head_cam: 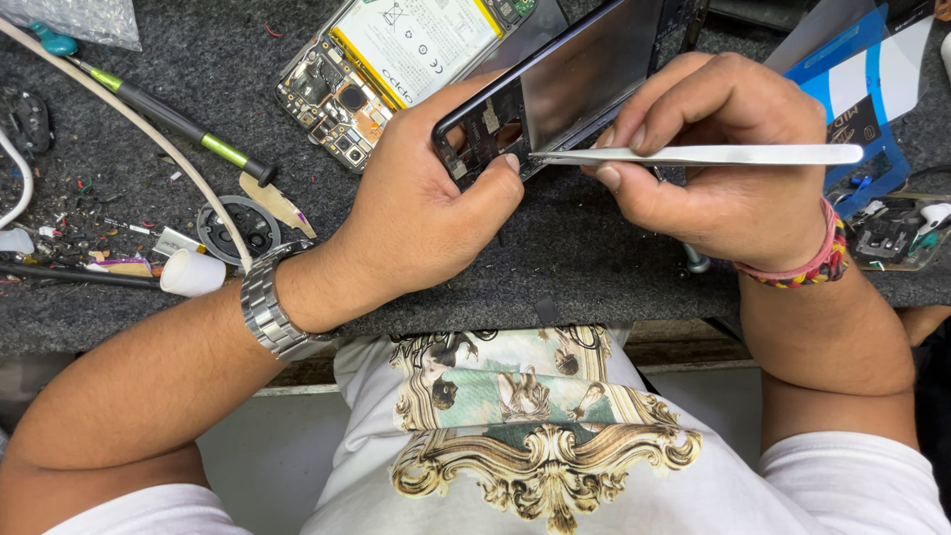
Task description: The person removes a protective film from a smartphone screen using tweezers, then places the motherboard and battery into the phone chassis. They align the back cover and press it into place to assemble the device.
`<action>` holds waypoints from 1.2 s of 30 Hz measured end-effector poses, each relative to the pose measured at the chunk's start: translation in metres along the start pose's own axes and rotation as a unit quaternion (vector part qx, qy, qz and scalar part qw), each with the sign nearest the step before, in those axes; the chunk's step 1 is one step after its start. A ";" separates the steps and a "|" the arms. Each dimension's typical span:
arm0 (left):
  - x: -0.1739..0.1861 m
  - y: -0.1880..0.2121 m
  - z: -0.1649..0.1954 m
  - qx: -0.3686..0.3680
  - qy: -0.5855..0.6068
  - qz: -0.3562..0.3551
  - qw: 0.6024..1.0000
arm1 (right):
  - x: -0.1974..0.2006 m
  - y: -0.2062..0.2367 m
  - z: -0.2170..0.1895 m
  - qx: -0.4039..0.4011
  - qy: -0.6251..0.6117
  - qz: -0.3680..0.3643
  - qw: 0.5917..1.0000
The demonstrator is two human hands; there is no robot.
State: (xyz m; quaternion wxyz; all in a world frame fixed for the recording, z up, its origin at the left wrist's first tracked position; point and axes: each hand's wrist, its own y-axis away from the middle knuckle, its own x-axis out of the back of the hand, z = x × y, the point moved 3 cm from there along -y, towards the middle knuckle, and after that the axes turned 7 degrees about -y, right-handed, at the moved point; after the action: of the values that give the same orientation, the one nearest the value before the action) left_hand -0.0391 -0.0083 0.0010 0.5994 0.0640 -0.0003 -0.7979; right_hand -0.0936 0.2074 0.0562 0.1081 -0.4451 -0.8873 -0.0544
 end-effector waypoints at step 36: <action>0.000 0.001 0.003 -0.001 -0.026 -0.002 1.000 | -0.002 -0.004 -0.006 0.030 0.051 -0.024 0.998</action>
State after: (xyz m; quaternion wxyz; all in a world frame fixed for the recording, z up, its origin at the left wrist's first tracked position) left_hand -0.0386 -0.0091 0.0037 0.5975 0.0428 -0.0154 -0.8006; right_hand -0.0944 0.2025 0.0619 0.1653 -0.4165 -0.8924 -0.0533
